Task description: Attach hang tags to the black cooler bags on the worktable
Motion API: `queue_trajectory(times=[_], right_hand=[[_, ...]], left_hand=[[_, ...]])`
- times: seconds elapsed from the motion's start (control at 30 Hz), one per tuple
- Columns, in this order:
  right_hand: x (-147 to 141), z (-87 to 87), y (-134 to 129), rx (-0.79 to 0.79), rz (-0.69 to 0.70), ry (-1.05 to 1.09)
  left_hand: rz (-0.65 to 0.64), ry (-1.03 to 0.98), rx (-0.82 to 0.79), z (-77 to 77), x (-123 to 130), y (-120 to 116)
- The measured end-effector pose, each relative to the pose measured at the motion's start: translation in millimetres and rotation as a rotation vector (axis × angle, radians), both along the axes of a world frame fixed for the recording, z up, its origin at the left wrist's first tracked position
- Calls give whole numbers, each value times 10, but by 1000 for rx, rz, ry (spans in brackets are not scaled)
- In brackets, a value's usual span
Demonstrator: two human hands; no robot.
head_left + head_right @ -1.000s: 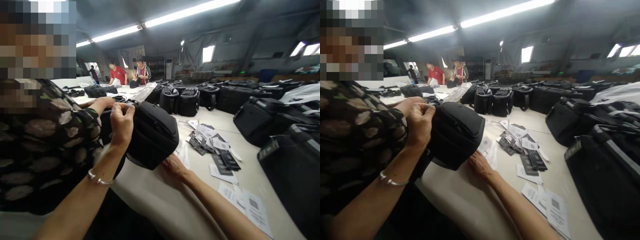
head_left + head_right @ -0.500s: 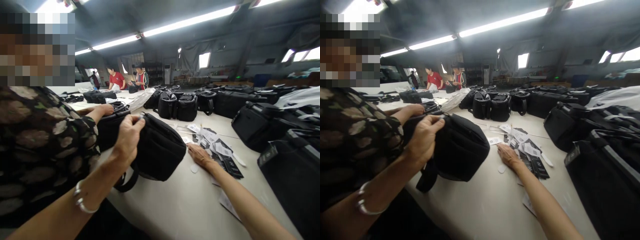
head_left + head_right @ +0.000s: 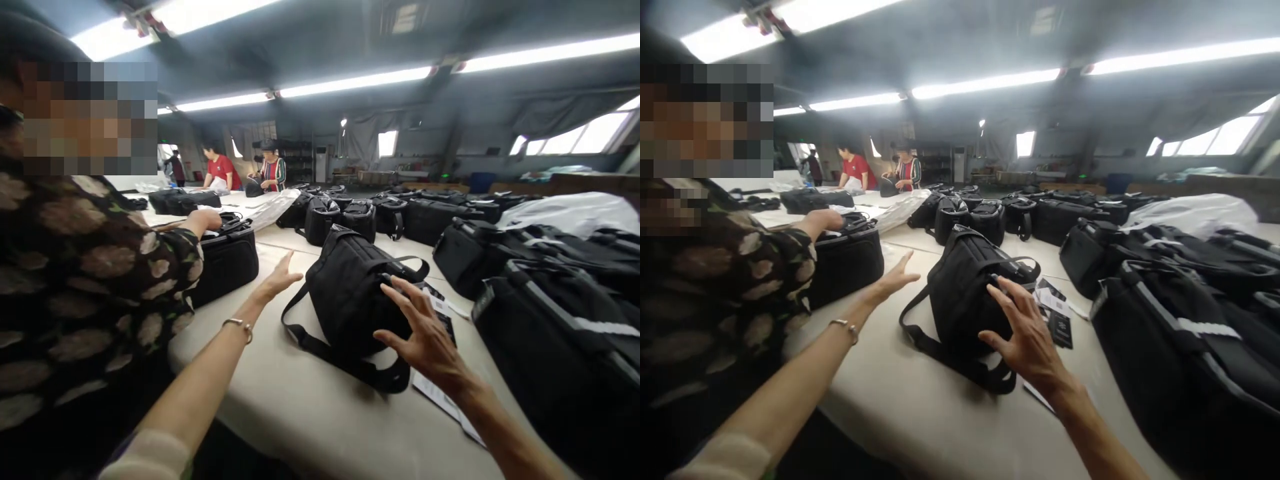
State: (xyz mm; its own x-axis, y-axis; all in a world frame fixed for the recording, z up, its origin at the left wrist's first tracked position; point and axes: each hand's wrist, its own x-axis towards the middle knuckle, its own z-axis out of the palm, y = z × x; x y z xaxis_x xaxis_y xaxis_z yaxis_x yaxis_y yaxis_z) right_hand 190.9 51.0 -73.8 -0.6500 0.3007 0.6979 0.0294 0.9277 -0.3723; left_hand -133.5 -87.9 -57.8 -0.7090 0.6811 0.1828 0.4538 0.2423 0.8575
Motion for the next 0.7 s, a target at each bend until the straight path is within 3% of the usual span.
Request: queue_trajectory(times=[0.1, 0.2, 0.27, 0.37, 0.47, 0.53, 0.6, 0.7], right_hand=[[-175, 11, -114, 58, 37, -57], [-287, -31, -184, 83, 86, -84], [-270, -78, -150, 66, 76, -37], [-117, -140, 112, -27, 22, 43], [59, -182, 427, -143, -90, 81], [111, -182, 460, -202, -141, 101], [105, -137, 271, -226, -155, 122], [88, 24, -293, -224, -80, 59]], left_hand=[[-69, -99, -21, -274, 62, 295], [-115, -156, -20, -407, 81, 390], [-129, -168, -15, -479, 59, 325], [-170, -188, -17, -619, 82, 97], [-229, -220, 7, -781, 250, -166], [-246, -242, 49, -863, 404, -285], [-241, -263, 105, -897, 528, -322], [-210, -296, 178, -841, 552, -227]])
